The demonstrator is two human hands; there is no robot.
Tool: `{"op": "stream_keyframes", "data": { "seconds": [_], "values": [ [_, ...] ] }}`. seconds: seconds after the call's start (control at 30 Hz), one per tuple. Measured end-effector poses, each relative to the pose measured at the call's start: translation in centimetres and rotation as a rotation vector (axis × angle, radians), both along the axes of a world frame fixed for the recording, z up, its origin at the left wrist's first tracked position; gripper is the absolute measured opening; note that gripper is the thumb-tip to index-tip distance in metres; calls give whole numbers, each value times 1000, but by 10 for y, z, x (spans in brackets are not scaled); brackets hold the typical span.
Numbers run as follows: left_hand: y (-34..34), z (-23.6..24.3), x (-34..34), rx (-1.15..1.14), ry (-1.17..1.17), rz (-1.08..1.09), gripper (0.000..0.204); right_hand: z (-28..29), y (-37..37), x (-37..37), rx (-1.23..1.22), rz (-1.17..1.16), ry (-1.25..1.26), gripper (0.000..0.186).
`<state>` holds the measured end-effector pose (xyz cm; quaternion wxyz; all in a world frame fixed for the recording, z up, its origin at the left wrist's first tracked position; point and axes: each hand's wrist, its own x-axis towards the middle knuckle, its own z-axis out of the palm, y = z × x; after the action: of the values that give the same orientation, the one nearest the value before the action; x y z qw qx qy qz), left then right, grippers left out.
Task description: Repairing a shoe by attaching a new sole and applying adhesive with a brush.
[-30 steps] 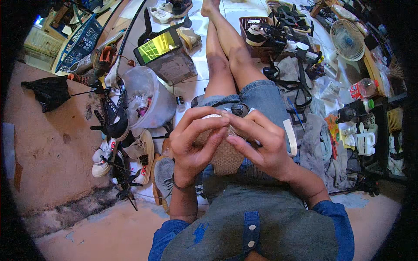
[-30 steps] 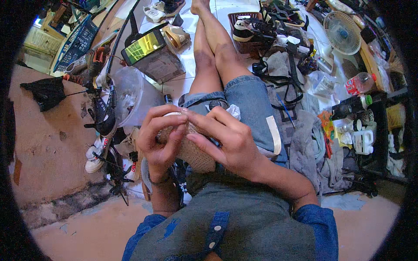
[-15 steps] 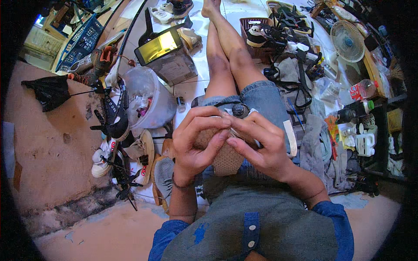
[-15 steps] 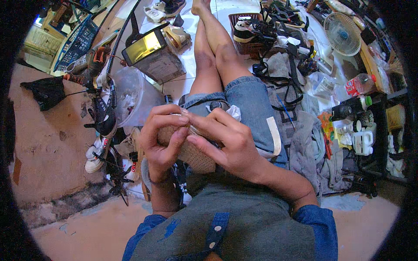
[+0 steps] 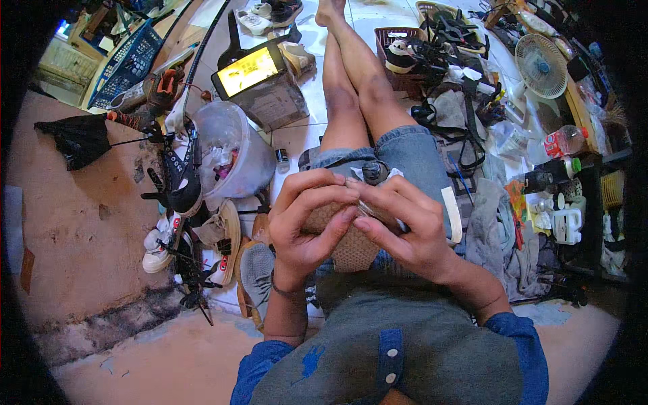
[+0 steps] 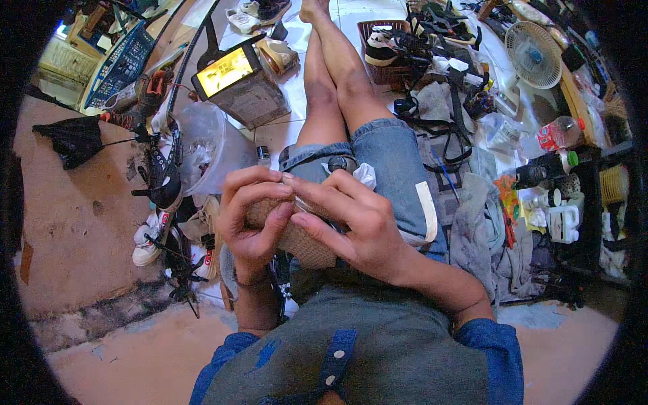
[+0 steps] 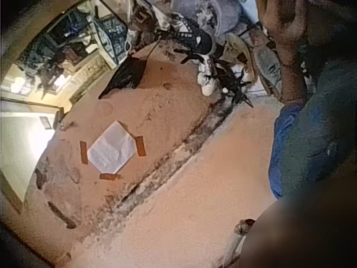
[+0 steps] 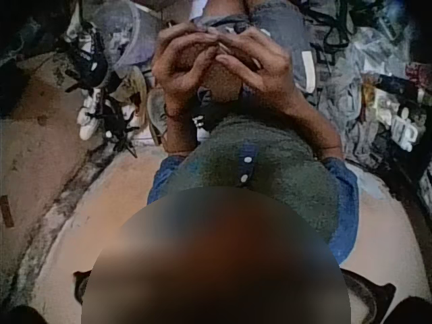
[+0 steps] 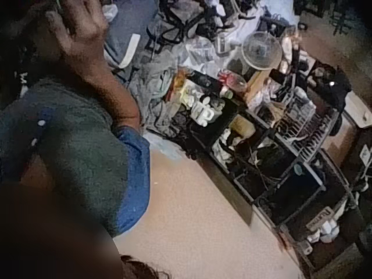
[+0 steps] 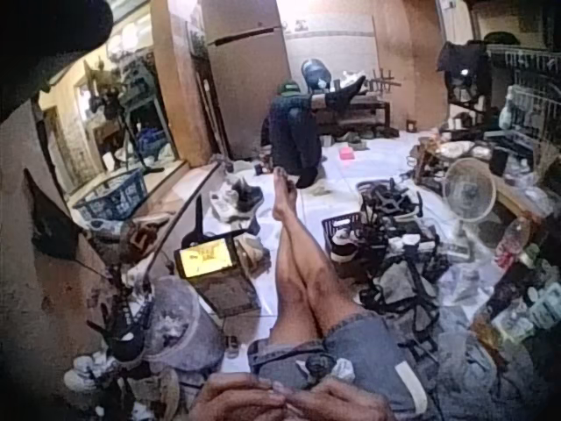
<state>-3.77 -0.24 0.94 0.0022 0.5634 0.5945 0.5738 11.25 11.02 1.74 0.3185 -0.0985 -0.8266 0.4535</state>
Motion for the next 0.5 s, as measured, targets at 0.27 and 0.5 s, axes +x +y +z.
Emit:
{"op": "stream_keyframes", "data": {
  "seconds": [0.27,0.5],
  "values": [
    [0,-1,0,-1,-40,4,23,-4,0,-1,12,-5,22,44],
    [-1,-1,1,5,-33,12,23,-3,-1,-1,27,-4,14,45]
  ]
}}
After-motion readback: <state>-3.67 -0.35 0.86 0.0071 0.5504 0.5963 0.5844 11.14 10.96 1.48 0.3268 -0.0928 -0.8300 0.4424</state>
